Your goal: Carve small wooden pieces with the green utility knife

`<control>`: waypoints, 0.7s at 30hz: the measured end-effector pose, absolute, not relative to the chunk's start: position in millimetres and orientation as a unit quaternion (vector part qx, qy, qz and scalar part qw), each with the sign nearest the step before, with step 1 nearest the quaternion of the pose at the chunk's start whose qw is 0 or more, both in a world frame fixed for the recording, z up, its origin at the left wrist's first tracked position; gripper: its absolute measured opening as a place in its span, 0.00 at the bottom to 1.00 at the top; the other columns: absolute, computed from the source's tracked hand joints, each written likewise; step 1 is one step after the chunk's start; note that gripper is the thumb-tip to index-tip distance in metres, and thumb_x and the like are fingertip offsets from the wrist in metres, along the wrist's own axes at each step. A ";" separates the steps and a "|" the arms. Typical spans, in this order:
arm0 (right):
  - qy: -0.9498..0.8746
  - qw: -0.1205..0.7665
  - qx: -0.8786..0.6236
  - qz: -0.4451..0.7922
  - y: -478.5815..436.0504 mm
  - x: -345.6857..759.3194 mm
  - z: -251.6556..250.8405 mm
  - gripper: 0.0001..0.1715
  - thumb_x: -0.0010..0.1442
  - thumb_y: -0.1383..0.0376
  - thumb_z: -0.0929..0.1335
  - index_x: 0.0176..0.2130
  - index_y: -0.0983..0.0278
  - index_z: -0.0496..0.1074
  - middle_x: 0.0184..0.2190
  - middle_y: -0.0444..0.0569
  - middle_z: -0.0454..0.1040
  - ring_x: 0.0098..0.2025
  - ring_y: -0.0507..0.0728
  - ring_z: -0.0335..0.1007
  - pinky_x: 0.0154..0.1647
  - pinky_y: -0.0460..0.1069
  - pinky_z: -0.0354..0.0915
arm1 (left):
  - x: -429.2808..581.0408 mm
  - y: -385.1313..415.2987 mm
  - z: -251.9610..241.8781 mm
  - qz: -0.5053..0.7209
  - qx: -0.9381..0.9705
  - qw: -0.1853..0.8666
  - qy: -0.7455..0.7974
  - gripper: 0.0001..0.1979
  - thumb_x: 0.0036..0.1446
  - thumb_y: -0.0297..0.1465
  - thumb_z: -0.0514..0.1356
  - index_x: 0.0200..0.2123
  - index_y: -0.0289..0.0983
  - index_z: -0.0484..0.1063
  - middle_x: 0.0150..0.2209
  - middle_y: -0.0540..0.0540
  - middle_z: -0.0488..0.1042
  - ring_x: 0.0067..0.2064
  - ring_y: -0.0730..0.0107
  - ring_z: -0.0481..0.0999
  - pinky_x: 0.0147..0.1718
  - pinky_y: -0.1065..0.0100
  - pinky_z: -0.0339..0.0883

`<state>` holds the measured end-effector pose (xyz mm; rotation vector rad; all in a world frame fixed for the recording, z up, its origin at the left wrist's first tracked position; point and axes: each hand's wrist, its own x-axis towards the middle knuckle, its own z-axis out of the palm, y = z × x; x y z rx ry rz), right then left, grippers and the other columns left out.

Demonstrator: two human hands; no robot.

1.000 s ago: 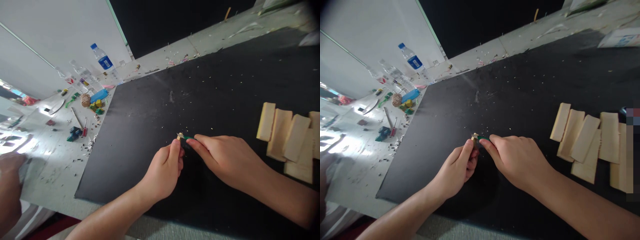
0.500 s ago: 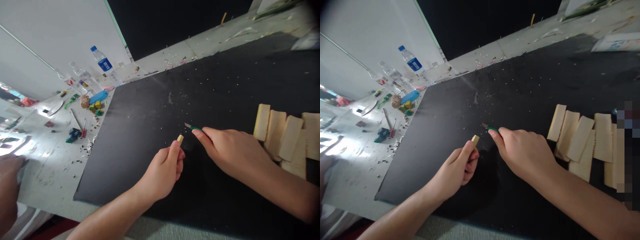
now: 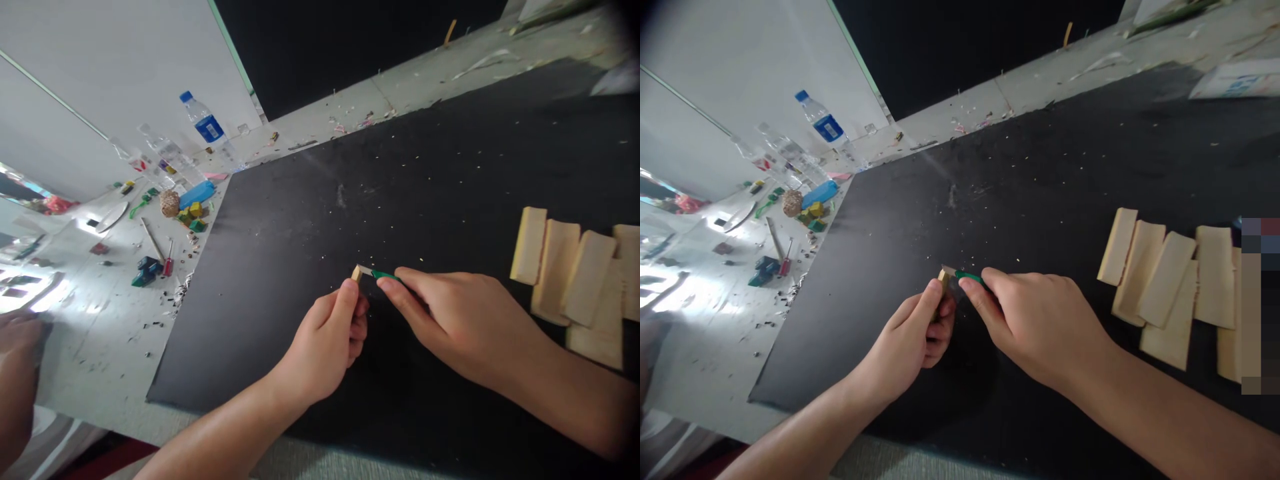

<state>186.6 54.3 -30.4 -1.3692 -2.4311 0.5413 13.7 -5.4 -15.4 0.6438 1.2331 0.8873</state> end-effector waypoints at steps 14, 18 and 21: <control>-0.824 0.076 -0.532 0.179 67.6 186.9 -32.6 0.40 0.70 0.39 0.47 0.27 0.58 0.66 0.22 0.47 0.70 0.24 0.57 0.63 0.28 0.52 0.48 | 17.8 -15.1 -14.2 0.353 0.349 0.656 0.568 0.23 0.71 0.51 0.50 0.32 0.39 0.59 0.23 0.57 0.55 0.21 0.82 0.49 0.20 0.76 0.47; -0.817 0.080 -0.545 0.171 71.3 188.5 -34.3 0.41 0.69 0.37 0.47 0.26 0.59 0.65 0.20 0.47 0.69 0.23 0.56 0.59 0.27 0.52 0.48 | 17.3 -13.5 -12.4 0.357 0.331 0.667 0.564 0.22 0.71 0.49 0.50 0.31 0.39 0.58 0.22 0.58 0.54 0.21 0.81 0.48 0.20 0.76 0.48; -0.813 0.088 -0.549 0.171 70.7 188.8 -36.4 0.41 0.68 0.36 0.47 0.25 0.59 0.64 0.19 0.46 0.68 0.22 0.56 0.59 0.27 0.52 0.48 | 15.4 -10.0 -13.4 0.366 0.325 0.666 0.563 0.22 0.72 0.49 0.49 0.31 0.39 0.58 0.22 0.58 0.53 0.21 0.81 0.48 0.20 0.76 0.48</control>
